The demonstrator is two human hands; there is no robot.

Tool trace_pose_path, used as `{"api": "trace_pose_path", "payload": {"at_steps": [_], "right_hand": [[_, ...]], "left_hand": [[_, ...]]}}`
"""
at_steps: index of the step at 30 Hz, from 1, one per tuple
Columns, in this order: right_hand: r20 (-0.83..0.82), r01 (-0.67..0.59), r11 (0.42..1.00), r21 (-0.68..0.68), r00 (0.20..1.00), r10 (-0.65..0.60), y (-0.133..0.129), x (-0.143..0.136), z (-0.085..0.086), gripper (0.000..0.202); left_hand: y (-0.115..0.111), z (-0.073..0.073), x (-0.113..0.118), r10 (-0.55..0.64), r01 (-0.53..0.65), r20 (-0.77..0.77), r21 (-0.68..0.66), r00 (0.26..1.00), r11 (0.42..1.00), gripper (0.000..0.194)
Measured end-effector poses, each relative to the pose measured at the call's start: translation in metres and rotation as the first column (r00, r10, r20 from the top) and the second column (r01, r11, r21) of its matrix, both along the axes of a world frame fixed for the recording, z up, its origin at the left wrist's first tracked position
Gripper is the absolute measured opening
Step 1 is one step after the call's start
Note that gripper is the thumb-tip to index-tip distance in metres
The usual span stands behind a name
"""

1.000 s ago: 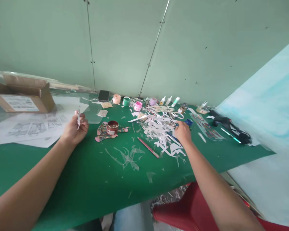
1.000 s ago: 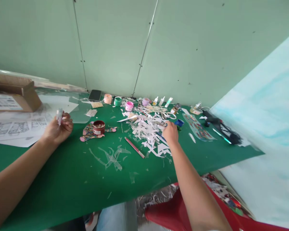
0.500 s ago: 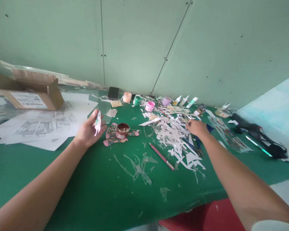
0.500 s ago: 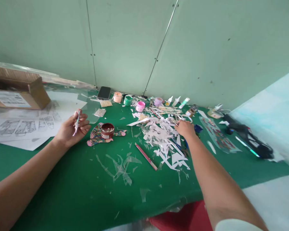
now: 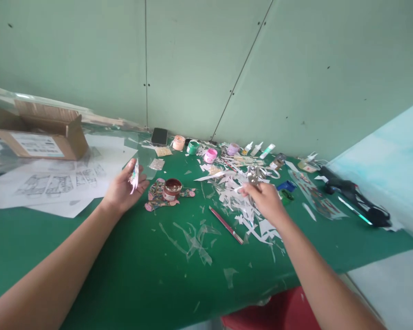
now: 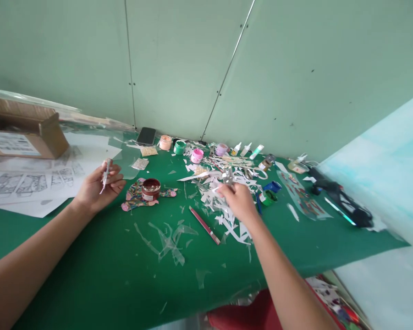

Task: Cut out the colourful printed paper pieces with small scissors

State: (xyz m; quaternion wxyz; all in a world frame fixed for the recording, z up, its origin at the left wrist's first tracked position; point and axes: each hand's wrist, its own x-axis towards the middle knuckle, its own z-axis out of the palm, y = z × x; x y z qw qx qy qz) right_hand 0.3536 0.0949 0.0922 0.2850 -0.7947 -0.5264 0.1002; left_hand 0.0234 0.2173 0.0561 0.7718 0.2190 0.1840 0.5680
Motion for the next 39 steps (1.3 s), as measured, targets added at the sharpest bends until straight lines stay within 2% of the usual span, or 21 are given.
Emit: {"api": "trace_pose_path", "payload": {"at_steps": [2, 4, 8, 12, 14, 16, 17, 18, 19, 21, 22, 24, 25, 27, 29, 31, 34, 35, 37, 39], "right_hand": [[-0.245, -0.223, 0.973, 0.060, 0.941, 0.231, -0.025, -0.031, 0.007, 0.041], [-0.394, -0.347, 0.932, 0.105, 0.846, 0.360, -0.044, -0.054, 0.016, 0.041], [-0.487, -0.389, 0.909, 0.150, 0.771, 0.410, -0.060, -0.071, 0.027, 0.043], [-0.542, -0.381, 0.919, 0.101, 0.754, 0.372, -0.061, -0.065, 0.023, 0.046], [-0.449, -0.326, 0.945, 0.035, 0.840, 0.306, -0.058, -0.055, 0.019, 0.044], [-0.126, -0.157, 0.988, 0.004, 0.980, 0.156, -0.052, -0.039, 0.016, 0.032], [0.109, -0.041, 0.999, 0.033, 0.993, 0.038, -0.048, -0.029, 0.014, 0.024], [0.316, 0.059, 0.996, 0.071, 0.946, -0.078, -0.045, -0.018, 0.013, 0.017], [0.436, 0.131, 0.987, 0.088, 0.886, -0.157, -0.041, -0.009, 0.011, 0.015], [0.491, 0.190, 0.977, 0.092, 0.846, -0.210, -0.037, 0.005, 0.007, 0.013], [0.462, 0.174, 0.981, 0.086, 0.865, -0.194, -0.037, 0.006, 0.004, 0.011], [0.348, 0.042, 0.997, 0.072, 0.935, -0.065, -0.043, -0.003, -0.001, 0.011], [0.285, -0.053, 0.996, 0.068, 0.958, 0.031, -0.048, -0.014, -0.003, 0.014], [0.179, -0.254, 0.966, 0.052, 0.954, 0.242, -0.060, -0.045, -0.009, 0.023], [0.152, -0.324, 0.944, 0.066, 0.938, 0.311, -0.073, -0.082, -0.016, 0.028], [0.138, -0.405, 0.912, 0.065, 0.909, 0.394, -0.082, -0.117, -0.025, 0.023], [0.187, -0.522, 0.851, 0.058, 0.843, 0.504, -0.087, -0.158, -0.043, 0.008], [0.231, -0.537, 0.841, 0.059, 0.827, 0.512, -0.087, -0.167, -0.049, 0.011], [0.340, -0.540, 0.840, 0.055, 0.801, 0.493, -0.086, -0.179, -0.060, 0.014], [0.422, -0.537, 0.843, 0.033, 0.772, 0.476, -0.085, -0.185, -0.068, 0.013]], "left_hand": [[0.000, 0.000, 0.000, 0.009, -0.009, -0.009, -0.008, 1.000, 1.000, 0.016], [-0.001, 0.001, 0.000, 0.020, -0.021, -0.022, -0.016, 1.000, 1.000, 0.018], [-0.005, 0.003, -0.001, 0.033, -0.033, -0.010, -0.006, 0.999, 0.999, 0.025], [-0.006, 0.005, -0.004, 0.043, -0.043, 0.002, -0.022, 0.999, 0.999, 0.027], [-0.007, 0.005, -0.004, 0.047, -0.047, 0.003, -0.033, 0.999, 0.998, 0.027], [-0.008, 0.005, -0.005, 0.052, -0.052, -0.005, -0.036, 0.999, 0.998, 0.027], [-0.008, 0.004, -0.004, 0.054, -0.055, -0.009, -0.034, 0.998, 0.998, 0.027], [-0.009, 0.004, -0.004, 0.056, -0.056, -0.011, -0.030, 0.998, 0.998, 0.027], [-0.009, 0.003, -0.004, 0.055, -0.055, -0.013, -0.025, 0.998, 0.998, 0.026], [-0.008, 0.002, -0.003, 0.055, -0.056, -0.043, -0.025, 0.998, 0.998, 0.024], [-0.007, 0.002, -0.003, 0.057, -0.058, -0.071, -0.018, 0.996, 0.998, 0.022], [-0.007, 0.005, -0.004, 0.067, -0.064, -0.150, 0.026, 0.986, 0.998, 0.018], [-0.009, 0.007, -0.005, 0.069, -0.058, -0.200, 0.062, 0.977, 0.996, 0.015], [-0.020, 0.013, -0.009, 0.070, -0.032, -0.307, 0.129, 0.949, 0.991, 0.008], [-0.042, 0.017, -0.014, 0.098, -0.042, -0.394, 0.148, 0.914, 0.988, 0.008], [-0.073, 0.015, -0.022, 0.122, -0.054, -0.497, 0.149, 0.859, 0.987, 0.011], [-0.121, 0.000, -0.040, 0.191, -0.121, -0.687, 0.149, 0.701, 0.981, 0.020], [-0.133, -0.007, -0.048, 0.223, -0.159, -0.735, 0.157, 0.641, 0.975, 0.023], [-0.151, -0.020, -0.063, 0.310, -0.212, -0.831, 0.237, 0.462, 0.948, 0.023], [-0.160, -0.028, -0.076, 0.369, -0.173, -0.896, 0.334, 0.248, 0.926, 0.019]]}}
